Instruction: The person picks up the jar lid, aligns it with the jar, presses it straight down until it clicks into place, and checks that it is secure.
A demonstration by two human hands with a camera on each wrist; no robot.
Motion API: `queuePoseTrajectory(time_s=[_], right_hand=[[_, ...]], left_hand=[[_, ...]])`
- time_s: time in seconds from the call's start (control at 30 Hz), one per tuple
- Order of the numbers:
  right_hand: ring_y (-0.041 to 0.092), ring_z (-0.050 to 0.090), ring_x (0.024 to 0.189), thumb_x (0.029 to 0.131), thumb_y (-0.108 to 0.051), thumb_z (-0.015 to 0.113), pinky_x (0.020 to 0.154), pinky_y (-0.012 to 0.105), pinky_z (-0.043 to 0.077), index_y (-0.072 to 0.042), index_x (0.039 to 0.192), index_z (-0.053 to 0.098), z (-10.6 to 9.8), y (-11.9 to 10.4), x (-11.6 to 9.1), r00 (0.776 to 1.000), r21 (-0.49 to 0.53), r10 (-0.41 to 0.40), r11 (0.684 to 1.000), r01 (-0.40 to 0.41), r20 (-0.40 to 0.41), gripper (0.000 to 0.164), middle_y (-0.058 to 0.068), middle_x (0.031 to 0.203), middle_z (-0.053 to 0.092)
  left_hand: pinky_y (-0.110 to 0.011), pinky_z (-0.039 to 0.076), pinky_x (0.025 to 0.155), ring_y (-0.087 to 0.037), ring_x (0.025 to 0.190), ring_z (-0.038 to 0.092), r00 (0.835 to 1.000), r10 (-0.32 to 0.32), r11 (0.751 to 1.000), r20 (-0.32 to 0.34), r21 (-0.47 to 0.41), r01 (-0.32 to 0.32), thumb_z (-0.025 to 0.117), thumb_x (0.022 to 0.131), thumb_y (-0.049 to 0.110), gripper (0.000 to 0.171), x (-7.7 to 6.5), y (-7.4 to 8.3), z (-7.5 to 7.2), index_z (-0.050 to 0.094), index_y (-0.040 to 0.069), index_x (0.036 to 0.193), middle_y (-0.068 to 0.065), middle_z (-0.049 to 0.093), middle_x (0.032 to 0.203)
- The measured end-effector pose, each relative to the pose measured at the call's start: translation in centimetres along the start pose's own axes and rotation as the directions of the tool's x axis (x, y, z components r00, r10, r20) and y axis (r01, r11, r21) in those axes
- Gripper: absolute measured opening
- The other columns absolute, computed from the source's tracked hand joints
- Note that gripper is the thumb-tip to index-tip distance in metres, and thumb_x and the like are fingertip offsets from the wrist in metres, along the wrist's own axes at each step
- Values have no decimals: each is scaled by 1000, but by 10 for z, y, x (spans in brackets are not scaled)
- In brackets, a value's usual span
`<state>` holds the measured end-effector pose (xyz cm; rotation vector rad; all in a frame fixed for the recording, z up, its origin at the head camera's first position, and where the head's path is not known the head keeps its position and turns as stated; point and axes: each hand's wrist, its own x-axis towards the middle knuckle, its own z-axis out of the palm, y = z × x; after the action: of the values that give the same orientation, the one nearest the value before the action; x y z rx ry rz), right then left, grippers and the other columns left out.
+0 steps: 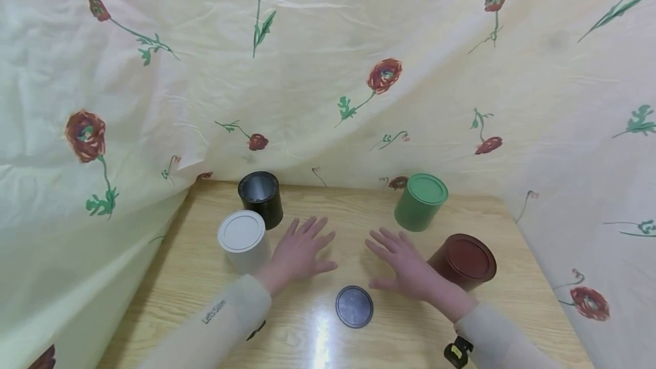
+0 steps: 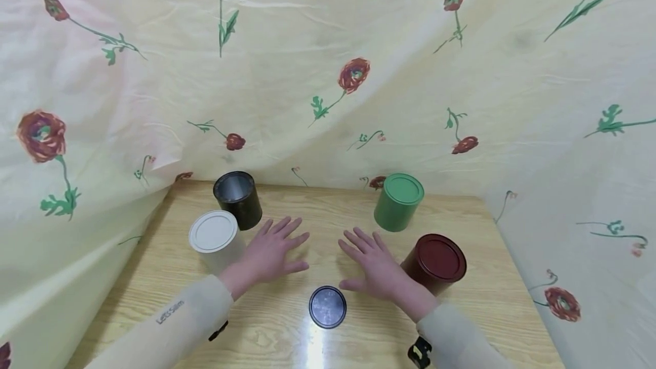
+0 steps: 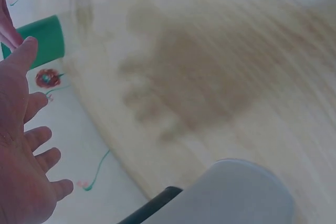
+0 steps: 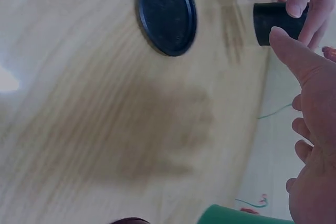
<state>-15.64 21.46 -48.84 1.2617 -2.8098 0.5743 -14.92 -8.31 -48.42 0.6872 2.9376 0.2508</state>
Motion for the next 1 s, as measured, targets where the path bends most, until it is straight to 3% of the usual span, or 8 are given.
queuePoseTrajectory(time_s=[0.37, 0.57, 0.77, 1.0], right_hand=[[53, 41, 149, 85, -38, 90, 117, 79, 27, 0, 152, 57, 20, 2, -10, 1000, 17, -13, 1000, 13, -3, 84, 26, 161, 48], [55, 43, 146, 83, -36, 92, 114, 81, 30, 0, 152, 57, 29, 4, -16, 999, 25, -29, 999, 29, -17, 86, 27, 160, 48], [54, 40, 149, 80, -33, 94, 117, 80, 26, 1, 152, 56, 39, 6, -25, 1000, 62, 10, 998, -11, 21, 89, 28, 163, 44], [55, 41, 147, 77, -39, 94, 114, 82, 29, 1, 150, 59, 48, 8, -33, 999, 39, -31, 999, 30, 33, 90, 29, 161, 46]], left_hand=[[-62, 27, 128, -35, 159, 34, 999, 36, 999, 8, 31, -36, 63, 101, 63, 69, -16, -3, 27, 58, 23, 156, -9, 39, 171], [-63, 28, 128, -36, 158, 35, 999, 48, 999, -3, 3, -48, 65, 101, 60, 68, -21, -3, 40, 57, 22, 156, -11, 39, 171], [-62, 28, 128, -37, 157, 36, 999, 45, 999, 0, -2, -45, 65, 101, 61, 71, -26, -3, 51, 55, 21, 158, -12, 39, 171], [-62, 28, 128, -37, 157, 37, 998, 64, 998, -7, -10, -64, 64, 98, 65, 75, -33, -5, 65, 54, 23, 159, -12, 39, 171]])
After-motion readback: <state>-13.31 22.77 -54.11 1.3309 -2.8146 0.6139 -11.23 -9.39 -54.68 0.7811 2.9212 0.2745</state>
